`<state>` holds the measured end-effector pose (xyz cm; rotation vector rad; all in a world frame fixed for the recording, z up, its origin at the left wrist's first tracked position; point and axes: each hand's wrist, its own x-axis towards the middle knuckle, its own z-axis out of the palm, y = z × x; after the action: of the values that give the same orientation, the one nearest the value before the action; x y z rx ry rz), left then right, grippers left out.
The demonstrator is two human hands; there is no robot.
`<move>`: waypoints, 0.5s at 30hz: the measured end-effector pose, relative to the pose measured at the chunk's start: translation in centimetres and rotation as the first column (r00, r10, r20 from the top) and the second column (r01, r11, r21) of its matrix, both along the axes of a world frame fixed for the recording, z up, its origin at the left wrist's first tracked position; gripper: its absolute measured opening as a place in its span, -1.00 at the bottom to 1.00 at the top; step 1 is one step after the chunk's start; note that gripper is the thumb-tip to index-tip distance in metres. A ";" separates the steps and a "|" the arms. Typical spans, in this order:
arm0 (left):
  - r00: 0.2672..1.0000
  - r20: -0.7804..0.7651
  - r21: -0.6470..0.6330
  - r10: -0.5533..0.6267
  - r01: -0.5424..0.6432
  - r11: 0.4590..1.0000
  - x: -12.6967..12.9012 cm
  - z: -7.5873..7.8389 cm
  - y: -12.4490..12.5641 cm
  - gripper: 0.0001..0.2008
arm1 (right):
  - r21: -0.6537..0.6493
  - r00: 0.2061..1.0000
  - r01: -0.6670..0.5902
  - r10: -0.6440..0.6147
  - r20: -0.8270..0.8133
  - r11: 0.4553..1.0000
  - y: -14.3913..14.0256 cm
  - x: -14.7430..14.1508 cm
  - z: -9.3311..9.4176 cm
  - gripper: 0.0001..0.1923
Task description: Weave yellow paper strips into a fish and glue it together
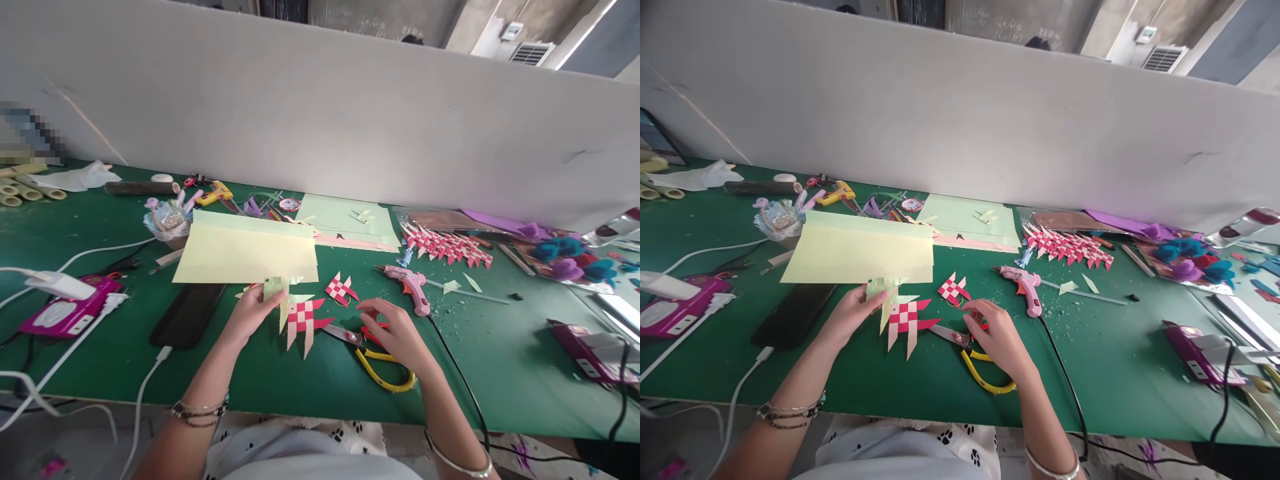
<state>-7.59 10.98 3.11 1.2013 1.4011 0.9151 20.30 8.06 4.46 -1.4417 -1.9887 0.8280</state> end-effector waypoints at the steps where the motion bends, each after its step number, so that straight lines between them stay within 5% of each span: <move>1: 1.000 -0.005 0.022 -0.028 0.028 0.999 0.2 0.4 0.0 -0.55 | 0.013 1.000 0.014 -0.014 -0.012 1.000 -0.2 0.0 -0.1 -0.79; 8: 0.981 -0.083 0.151 -0.173 0.184 0.971 1.9 2.6 0.2 -0.64 | 0.094 0.988 -0.045 0.058 -0.141 0.995 -0.1 -2.8 0.4 -0.69; 15: 0.958 -0.158 0.244 -0.240 0.274 0.930 2.9 2.5 0.3 -0.70 | -0.025 0.967 -0.128 0.119 -0.225 0.991 0.6 -5.6 0.3 -0.64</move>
<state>-4.74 11.32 5.63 1.6282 1.2058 0.8693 14.72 8.69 4.77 -1.1965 -1.9144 1.0404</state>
